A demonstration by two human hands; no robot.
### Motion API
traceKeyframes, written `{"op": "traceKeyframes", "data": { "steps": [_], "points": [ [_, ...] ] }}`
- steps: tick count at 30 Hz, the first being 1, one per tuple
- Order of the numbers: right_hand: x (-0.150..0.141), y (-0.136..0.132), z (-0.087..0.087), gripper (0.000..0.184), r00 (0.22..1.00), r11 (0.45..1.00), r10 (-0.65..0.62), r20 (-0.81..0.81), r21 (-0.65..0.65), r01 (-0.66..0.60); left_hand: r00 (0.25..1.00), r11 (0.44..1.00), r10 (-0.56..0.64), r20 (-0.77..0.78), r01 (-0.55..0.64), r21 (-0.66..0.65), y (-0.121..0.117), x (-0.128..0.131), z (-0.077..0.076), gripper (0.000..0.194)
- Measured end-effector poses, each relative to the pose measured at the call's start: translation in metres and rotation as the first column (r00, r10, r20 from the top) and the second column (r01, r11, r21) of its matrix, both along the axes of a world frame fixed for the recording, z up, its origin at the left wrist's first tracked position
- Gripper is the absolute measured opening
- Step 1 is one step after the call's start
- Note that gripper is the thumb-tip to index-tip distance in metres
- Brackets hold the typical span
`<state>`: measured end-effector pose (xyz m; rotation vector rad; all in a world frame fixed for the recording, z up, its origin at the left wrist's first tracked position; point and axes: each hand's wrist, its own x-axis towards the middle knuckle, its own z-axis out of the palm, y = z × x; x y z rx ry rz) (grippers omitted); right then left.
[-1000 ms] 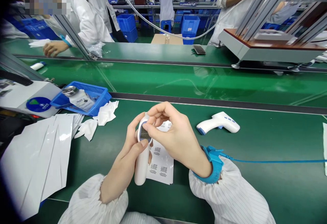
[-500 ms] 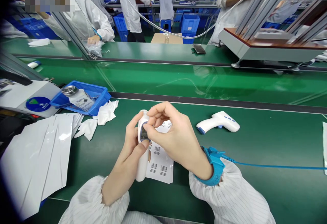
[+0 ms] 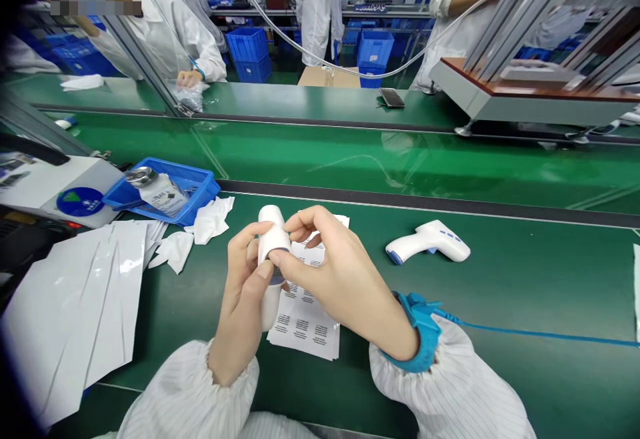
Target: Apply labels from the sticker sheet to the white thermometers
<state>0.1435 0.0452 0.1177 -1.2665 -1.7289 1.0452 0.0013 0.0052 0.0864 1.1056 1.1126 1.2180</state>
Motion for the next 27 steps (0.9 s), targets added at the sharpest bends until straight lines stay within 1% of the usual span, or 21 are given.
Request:
{"op": "traceKeyframes", "data": {
  "steps": [2,4,6,10,12,14,16,18,20,21,22,24,27],
  "points": [
    [0.0,0.001,-0.001,0.014,0.998,0.999,0.021,-0.064,-0.026,-0.022,0.999,0.999,0.034,-0.026,-0.033,0.008,0.003,-0.001,0.001,0.028],
    [0.001,0.003,-0.001,0.016,0.991,0.996,0.062,-0.117,-0.053,-0.069,0.997,0.998,0.065,-0.04,-0.064,0.021,0.005,-0.002,0.001,0.029],
    [0.001,0.003,-0.001,0.016,0.99,0.996,0.071,-0.12,-0.046,-0.077,0.995,0.996,0.091,-0.042,-0.089,0.027,0.006,-0.003,0.0,0.03],
    [-0.003,0.003,-0.001,0.012,0.998,0.997,-0.005,-0.064,0.081,0.01,0.994,0.995,0.104,-0.042,-0.104,0.011,0.006,-0.004,-0.003,0.032],
    [-0.005,0.001,0.0,0.013,0.998,0.989,-0.011,-0.057,0.147,0.019,0.993,0.994,0.106,-0.051,-0.105,0.011,0.007,-0.004,-0.004,0.032],
    [-0.006,-0.002,0.001,0.015,0.998,0.99,0.019,-0.057,0.143,-0.011,0.992,0.994,0.11,-0.068,-0.109,0.021,0.007,-0.004,-0.005,0.032],
    [-0.006,-0.005,0.001,0.014,0.998,0.997,0.028,-0.059,0.08,-0.024,0.989,0.993,0.119,-0.086,-0.116,0.03,0.008,-0.005,-0.006,0.032],
    [-0.005,-0.005,-0.002,0.011,0.999,0.998,-0.032,-0.036,0.045,0.034,0.988,0.992,0.124,-0.095,-0.122,0.028,0.008,-0.005,-0.006,0.033],
    [-0.004,-0.003,-0.005,0.011,0.995,0.992,-0.096,0.0,0.08,0.095,0.988,0.992,0.126,-0.09,-0.124,0.026,0.008,-0.006,-0.006,0.033],
    [-0.003,-0.001,-0.006,0.013,0.995,0.991,-0.099,0.013,0.095,0.098,0.989,0.992,0.122,-0.081,-0.12,0.027,0.007,-0.006,-0.006,0.032],
    [-0.003,0.001,-0.007,0.013,0.996,0.992,-0.082,0.02,0.101,0.079,0.99,0.993,0.118,-0.07,-0.116,0.03,0.007,-0.006,-0.007,0.032],
    [-0.004,0.003,-0.007,0.007,1.0,0.995,-0.024,0.012,0.1,0.023,0.992,0.993,0.115,-0.06,-0.113,0.042,0.007,-0.005,-0.008,0.031],
    [-0.006,0.001,-0.004,0.013,0.999,0.992,0.031,-0.006,0.123,-0.03,0.987,0.989,0.131,-0.092,-0.123,0.081,0.008,-0.006,-0.011,0.032]
  ]
}}
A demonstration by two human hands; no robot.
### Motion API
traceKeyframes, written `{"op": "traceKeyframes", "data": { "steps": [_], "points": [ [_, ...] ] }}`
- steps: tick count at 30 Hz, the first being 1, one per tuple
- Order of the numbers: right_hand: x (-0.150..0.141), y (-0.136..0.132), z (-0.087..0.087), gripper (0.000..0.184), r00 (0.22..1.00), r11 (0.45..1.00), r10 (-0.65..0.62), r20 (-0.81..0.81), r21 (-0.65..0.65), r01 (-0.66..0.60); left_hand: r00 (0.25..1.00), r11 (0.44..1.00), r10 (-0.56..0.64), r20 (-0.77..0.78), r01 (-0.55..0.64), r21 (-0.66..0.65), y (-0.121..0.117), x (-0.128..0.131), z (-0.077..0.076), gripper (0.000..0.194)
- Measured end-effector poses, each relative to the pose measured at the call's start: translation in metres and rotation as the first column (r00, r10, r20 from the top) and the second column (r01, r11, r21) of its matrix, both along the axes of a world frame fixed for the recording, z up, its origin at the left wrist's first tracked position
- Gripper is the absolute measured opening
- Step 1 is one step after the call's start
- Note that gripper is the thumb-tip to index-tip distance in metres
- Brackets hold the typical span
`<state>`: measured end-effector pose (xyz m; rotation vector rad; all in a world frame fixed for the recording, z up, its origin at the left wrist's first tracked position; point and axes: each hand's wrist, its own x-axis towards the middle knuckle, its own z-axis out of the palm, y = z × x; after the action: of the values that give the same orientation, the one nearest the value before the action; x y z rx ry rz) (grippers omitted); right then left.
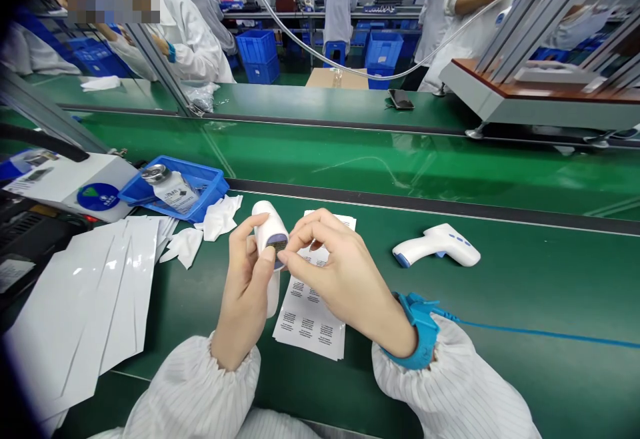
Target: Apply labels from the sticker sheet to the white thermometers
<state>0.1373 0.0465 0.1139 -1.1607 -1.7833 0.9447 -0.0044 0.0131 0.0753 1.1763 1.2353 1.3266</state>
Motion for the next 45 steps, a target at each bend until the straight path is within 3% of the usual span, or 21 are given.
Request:
{"op": "traceKeyframes", "data": {
  "steps": [3,8,16,20,23,27,29,32,35,39,43,45],
  "points": [
    [-0.001,-0.003,0.002,0.014,0.999,0.999,0.029,-0.022,-0.029,-0.03,0.998,0.999,0.026,-0.062,-0.024,0.048,0.0,-0.002,-0.002,0.033],
    [0.0,0.0,-0.004,0.003,0.997,0.995,-0.062,-0.044,-0.087,0.058,0.994,0.999,0.046,-0.095,-0.043,0.027,-0.001,-0.003,-0.003,0.034],
    [-0.004,0.0,-0.006,0.012,1.0,0.999,-0.02,-0.02,0.032,0.02,0.992,0.998,0.044,-0.117,-0.04,0.038,-0.001,-0.003,-0.006,0.034],
    [-0.005,-0.008,-0.006,0.006,0.998,0.993,0.02,-0.064,-0.118,-0.027,0.981,0.996,0.072,-0.179,-0.062,0.061,-0.002,-0.002,-0.006,0.035],
    [-0.005,-0.009,-0.007,0.014,0.99,0.963,0.061,-0.126,-0.254,-0.091,0.981,0.997,0.074,-0.181,-0.066,0.048,-0.002,-0.003,-0.004,0.034],
    [-0.001,-0.002,-0.007,0.016,0.957,0.897,0.088,-0.276,-0.397,-0.196,1.0,0.987,-0.013,0.005,0.014,-0.157,0.0,-0.006,0.003,0.035],
    [0.001,0.001,-0.008,0.016,0.969,0.93,0.024,-0.246,-0.35,-0.112,0.988,0.957,-0.051,0.144,0.089,-0.275,0.002,-0.008,0.008,0.038],
    [-0.001,0.002,-0.01,0.026,0.993,0.993,-0.044,-0.105,-0.109,0.033,0.948,0.922,-0.132,0.289,0.224,-0.316,0.002,-0.009,0.014,0.053],
    [-0.006,0.001,-0.012,0.039,0.999,0.999,0.03,-0.026,0.031,-0.029,0.94,0.927,-0.201,0.275,0.273,-0.258,0.0,-0.008,0.015,0.072],
    [-0.009,0.005,-0.015,0.01,0.995,0.991,-0.01,-0.1,0.135,0.023,0.96,0.939,-0.199,0.196,0.244,-0.243,-0.005,-0.005,0.012,0.073],
    [-0.008,0.006,-0.02,0.008,0.974,0.973,-0.138,-0.178,0.157,0.167,0.951,0.933,-0.175,0.256,0.243,-0.265,-0.004,-0.001,0.014,0.073],
    [-0.008,0.001,-0.024,0.008,0.965,0.982,-0.18,-0.191,0.014,0.186,0.939,0.944,-0.07,0.337,0.172,-0.282,0.001,0.0,0.016,0.073]
  ]
}}
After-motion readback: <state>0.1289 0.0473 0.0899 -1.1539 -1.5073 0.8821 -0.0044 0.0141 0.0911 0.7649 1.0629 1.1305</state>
